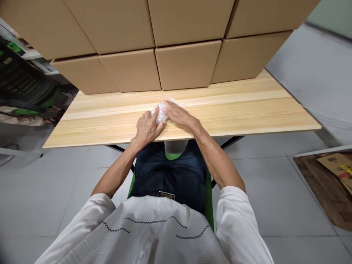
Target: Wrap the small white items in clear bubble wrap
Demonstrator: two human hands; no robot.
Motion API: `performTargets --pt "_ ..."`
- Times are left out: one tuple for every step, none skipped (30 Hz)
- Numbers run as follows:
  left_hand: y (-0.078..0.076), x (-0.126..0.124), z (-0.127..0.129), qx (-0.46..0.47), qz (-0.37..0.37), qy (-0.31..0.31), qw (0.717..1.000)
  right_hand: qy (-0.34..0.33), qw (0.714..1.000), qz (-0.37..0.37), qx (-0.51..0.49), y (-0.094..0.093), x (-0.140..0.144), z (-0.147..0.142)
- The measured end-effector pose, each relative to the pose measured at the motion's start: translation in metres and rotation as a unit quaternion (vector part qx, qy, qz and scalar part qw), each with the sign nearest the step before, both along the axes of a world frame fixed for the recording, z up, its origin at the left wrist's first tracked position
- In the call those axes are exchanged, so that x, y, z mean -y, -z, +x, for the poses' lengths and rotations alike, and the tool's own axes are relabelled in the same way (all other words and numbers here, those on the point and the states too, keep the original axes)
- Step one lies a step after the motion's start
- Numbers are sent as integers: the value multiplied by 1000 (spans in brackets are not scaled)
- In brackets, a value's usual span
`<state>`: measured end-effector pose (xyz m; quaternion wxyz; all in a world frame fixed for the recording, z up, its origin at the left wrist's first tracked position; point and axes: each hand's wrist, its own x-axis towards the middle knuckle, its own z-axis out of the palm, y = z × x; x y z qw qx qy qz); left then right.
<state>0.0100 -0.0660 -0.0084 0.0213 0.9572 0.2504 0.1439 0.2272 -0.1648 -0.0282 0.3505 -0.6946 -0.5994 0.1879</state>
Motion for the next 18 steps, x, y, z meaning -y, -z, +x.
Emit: performTargets --pt "0 0 0 -3 -2 -1 1000 0 1000 -3 -7 0 0 2" --pt "-1 1 0 -7 -3 -2 1000 0 1000 -5 -14 0 -1 5" --pt "-2 1 0 -10 -4 -3 1000 -1 1000 -4 -20 0 -1 8" --pt "-2 2 0 -13 -4 -4 1000 -2 1000 0 -26 1 -2 11" --pt "-2 2 0 -16 -3 -5 1000 -5 1000 5 -30 3 -3 14" --pt "-2 2 0 -17 -2 -4 1000 -7 999 10 -32 4 -4 16" --pt "-2 2 0 -18 0 -2 1000 -9 999 15 -33 6 -5 19" --pt "-2 2 0 -18 2 1 1000 -12 999 20 -33 7 -6 21" --pt "-1 1 0 -16 4 4 1000 -13 999 25 -32 8 -7 23" --pt "-1 1 0 -14 7 7 1000 -14 999 29 -31 8 -7 25" --pt "0 0 -1 -12 8 10 1000 -15 999 32 -30 8 -8 26" --pt "1 0 -1 -9 9 12 1000 -19 999 33 -26 7 -9 27" --pt "1 -1 -2 -6 9 15 1000 -24 999 34 -20 6 -9 28" --pt "1 -1 -2 -4 7 16 1000 -26 999 32 -11 5 -11 28" --pt "1 -1 -2 -5 6 17 1000 -25 999 28 -1 4 -13 28" --pt "1 0 -2 -8 5 17 1000 -20 999 24 8 3 -16 28" --pt "-1 1 -2 -16 6 15 1000 -11 1000 20 14 2 -20 27" --pt "-2 2 -2 -26 8 11 1000 -2 1000 17 18 1 -25 27"
